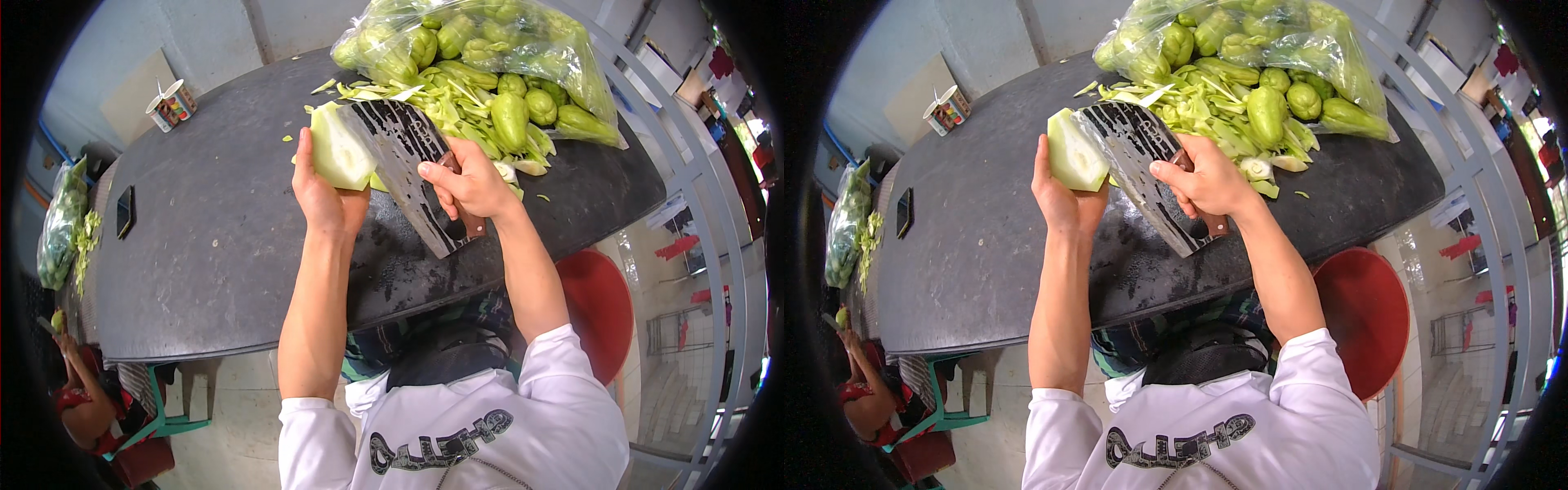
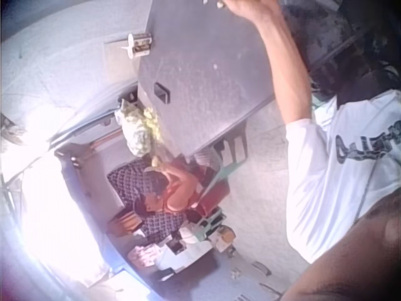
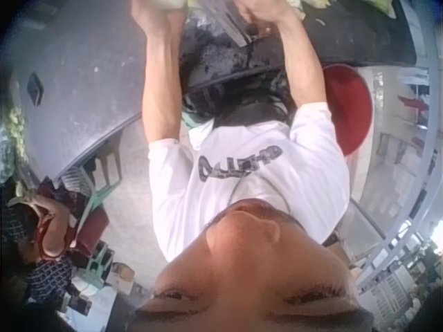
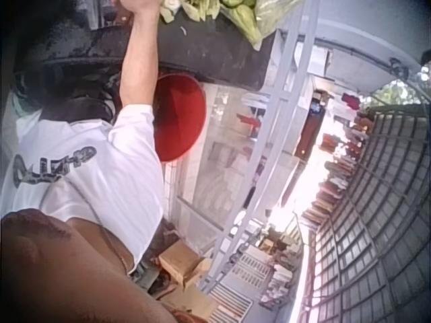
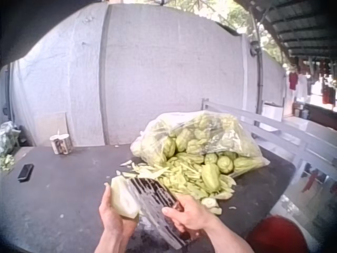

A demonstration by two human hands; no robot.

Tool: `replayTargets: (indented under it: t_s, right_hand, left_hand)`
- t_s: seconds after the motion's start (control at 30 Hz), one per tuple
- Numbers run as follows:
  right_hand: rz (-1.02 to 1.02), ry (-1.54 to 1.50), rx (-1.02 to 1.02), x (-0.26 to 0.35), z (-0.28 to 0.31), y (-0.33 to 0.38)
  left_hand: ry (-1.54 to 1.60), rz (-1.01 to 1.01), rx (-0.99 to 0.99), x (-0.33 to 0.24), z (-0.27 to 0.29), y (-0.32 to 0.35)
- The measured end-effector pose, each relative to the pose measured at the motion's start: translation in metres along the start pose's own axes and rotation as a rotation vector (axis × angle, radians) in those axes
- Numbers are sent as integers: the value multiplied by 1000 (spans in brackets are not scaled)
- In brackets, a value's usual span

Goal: The person peels a chayote with a cleaver, moving the skins to a pile on the table and placing the peeled vegetable into a bucket.

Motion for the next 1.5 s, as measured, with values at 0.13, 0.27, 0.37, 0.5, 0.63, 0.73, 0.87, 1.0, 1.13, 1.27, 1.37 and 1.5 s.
replayTargets:
  t_s: [0.13, 0.27, 0.37, 0.5, 0.63, 0.73, 0.87, 1.0, 1.13, 1.27, 1.37, 1.5]
  right_hand:
    - [25, -30, 20, 1, -3, -1]
    - [43, -49, 12, -1, -5, -3]
    - [49, -54, 16, 0, -6, -4]
    - [96, -56, -40, -1, -9, -6]
    - [151, -124, -100, 10, -2, -6]
    - [166, -113, -95, 7, -6, -9]
    - [157, -125, -98, 9, -3, -5]
    - [139, -92, -94, 9, -2, -2]
    - [124, -91, -78, 4, -4, -3]
    - [169, -111, -97, 6, -8, -5]
    - [193, -95, -101, 5, -9, -6]
    - [175, -122, -83, 3, -8, -8]
  left_hand:
    - [-3, -17, -3, 1, -1, 1]
    - [-11, -34, 0, 2, 1, -1]
    - [6, -20, 52, 0, 1, -1]
    - [-59, 32, -9, 5, 3, 1]
    - [-99, 104, 40, 25, -9, 6]
    - [-96, 109, 47, 25, -3, 5]
    - [-74, 165, 168, 20, -6, 3]
    - [-109, 240, 138, 17, -13, 6]
    - [-224, 202, 80, 19, -7, 7]
    - [-198, 138, 90, 23, -4, 4]
    - [-177, 122, 78, 26, -2, 5]
    - [-193, 135, 60, 25, -5, 5]
Point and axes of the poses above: each hand's wrist, its own y-axis away from the middle knuckle, its own z-axis out of the back of the hand, x = y × z, the point moved 6 cm from there along -y, towards the middle knuckle, and after that the axes turned 15 degrees about x, right-handed, at the moved point
